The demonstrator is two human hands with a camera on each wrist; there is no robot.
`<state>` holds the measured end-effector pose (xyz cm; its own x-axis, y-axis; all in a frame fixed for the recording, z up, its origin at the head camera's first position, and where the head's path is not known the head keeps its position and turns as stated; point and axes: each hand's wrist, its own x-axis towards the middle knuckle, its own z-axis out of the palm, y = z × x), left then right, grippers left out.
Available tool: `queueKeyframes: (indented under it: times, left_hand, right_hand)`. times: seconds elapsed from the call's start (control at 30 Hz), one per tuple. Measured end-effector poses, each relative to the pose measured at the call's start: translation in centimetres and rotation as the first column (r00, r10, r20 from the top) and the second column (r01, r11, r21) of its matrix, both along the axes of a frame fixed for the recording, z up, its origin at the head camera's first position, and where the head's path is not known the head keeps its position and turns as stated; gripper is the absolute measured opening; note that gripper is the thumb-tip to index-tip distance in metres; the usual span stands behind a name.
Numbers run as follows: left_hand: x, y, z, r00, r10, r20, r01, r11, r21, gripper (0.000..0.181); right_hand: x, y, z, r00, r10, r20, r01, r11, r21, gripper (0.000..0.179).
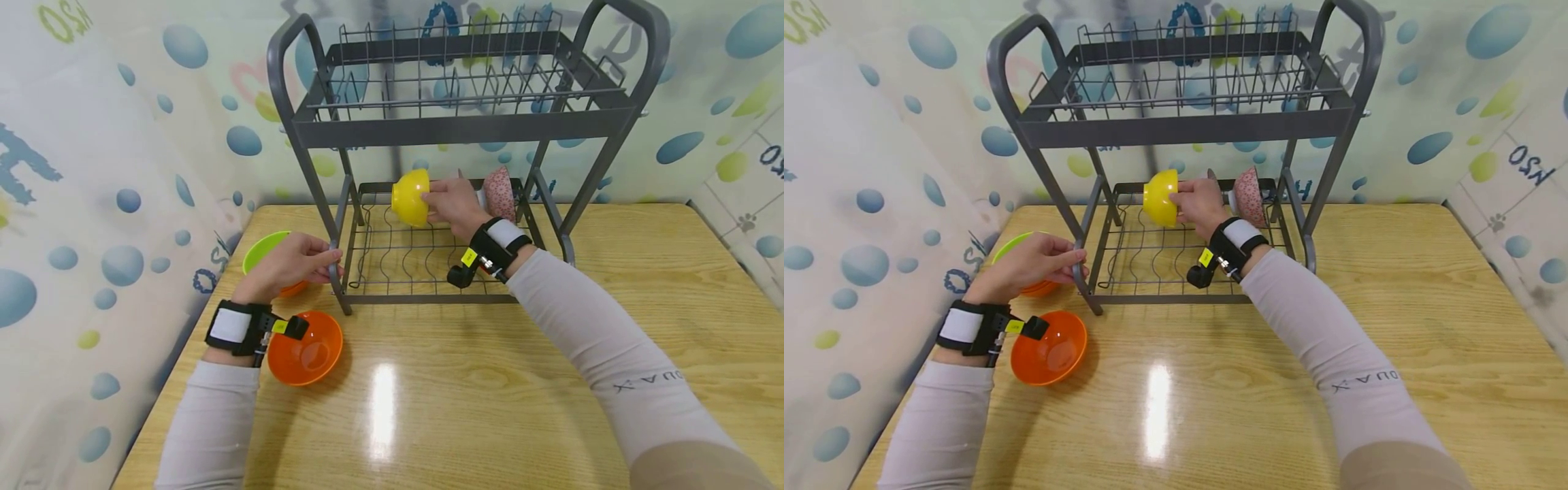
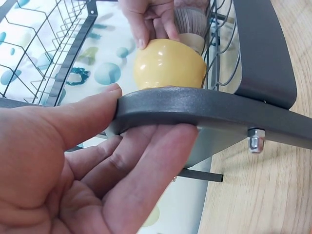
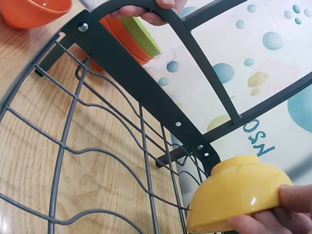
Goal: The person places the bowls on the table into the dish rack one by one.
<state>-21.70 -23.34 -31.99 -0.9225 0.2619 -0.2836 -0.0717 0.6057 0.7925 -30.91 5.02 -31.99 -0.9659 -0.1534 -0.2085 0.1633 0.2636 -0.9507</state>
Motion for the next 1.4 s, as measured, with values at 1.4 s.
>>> queueKeyframes:
  times: [1.4]
  left_hand:
    - [0.2,0.0,0.1,1.000,0.004,-0.006,-0.004,1.000,-0.003,0.035]
  right_hand:
    - [-0.1,-1.4,-1.4,0.950,-0.019,-0.311,0.132,0.930,0.344,0.039]
